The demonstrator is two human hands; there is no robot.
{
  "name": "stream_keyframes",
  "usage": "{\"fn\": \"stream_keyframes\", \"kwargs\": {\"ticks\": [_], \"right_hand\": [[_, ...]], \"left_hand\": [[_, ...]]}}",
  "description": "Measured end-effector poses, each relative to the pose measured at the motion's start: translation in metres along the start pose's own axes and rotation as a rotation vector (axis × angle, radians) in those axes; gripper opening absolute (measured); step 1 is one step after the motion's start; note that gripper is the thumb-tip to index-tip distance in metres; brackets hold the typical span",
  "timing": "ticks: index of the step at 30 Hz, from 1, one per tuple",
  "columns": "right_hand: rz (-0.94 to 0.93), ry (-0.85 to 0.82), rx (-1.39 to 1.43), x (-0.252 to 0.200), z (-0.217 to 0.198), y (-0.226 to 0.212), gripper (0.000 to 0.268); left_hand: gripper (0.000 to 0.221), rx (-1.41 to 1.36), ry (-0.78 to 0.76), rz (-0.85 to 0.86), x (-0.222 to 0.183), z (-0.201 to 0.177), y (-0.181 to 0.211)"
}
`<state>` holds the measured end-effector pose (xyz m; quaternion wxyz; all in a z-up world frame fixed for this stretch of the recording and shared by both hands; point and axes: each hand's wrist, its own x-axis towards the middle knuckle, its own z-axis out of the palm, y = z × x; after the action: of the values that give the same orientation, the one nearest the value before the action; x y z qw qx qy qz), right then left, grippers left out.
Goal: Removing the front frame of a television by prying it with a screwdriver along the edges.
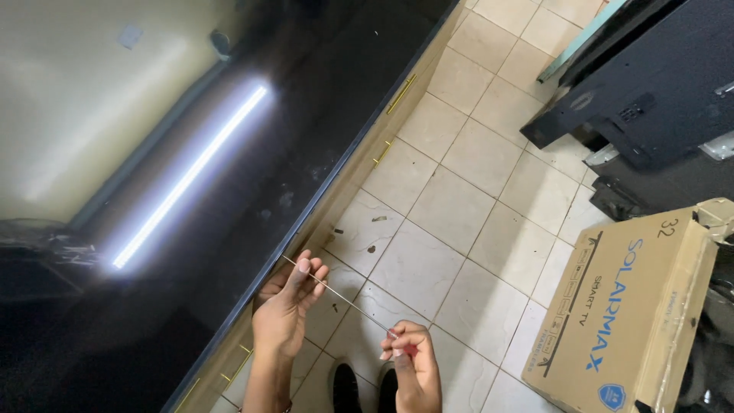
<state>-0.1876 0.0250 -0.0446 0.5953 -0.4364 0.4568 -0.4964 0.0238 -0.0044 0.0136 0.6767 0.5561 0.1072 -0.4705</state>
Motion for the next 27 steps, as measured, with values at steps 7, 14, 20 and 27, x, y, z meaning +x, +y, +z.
{"fn": "stream_keyframes", "kwargs": {"ticks": [7, 14, 20, 27], "right_hand": [[0.382, -0.041, 0.024, 0.014, -0.014, -0.011, 0.059], [0.434, -0.036, -0.021, 0.009, -0.013, -0.004, 0.046], [0.247, -0.091, 0.27, 0.002, -0.014, 0.011, 0.029], [0.429, -0.1, -0.105, 0.008, -0.006, -0.017, 0.04]], "left_hand": [[0.052, -0.023, -0.161, 0.005, 0.004, -0.008, 0.0], [0.05, -0.021, -0.128, 0.047, -0.006, 0.003, 0.004], [0.035, -0.176, 0.001, 0.072, 0.01, 0.0, -0.007], [0.034, -0.304, -0.16, 0.182, 0.013, -0.012, -0.02]]}}
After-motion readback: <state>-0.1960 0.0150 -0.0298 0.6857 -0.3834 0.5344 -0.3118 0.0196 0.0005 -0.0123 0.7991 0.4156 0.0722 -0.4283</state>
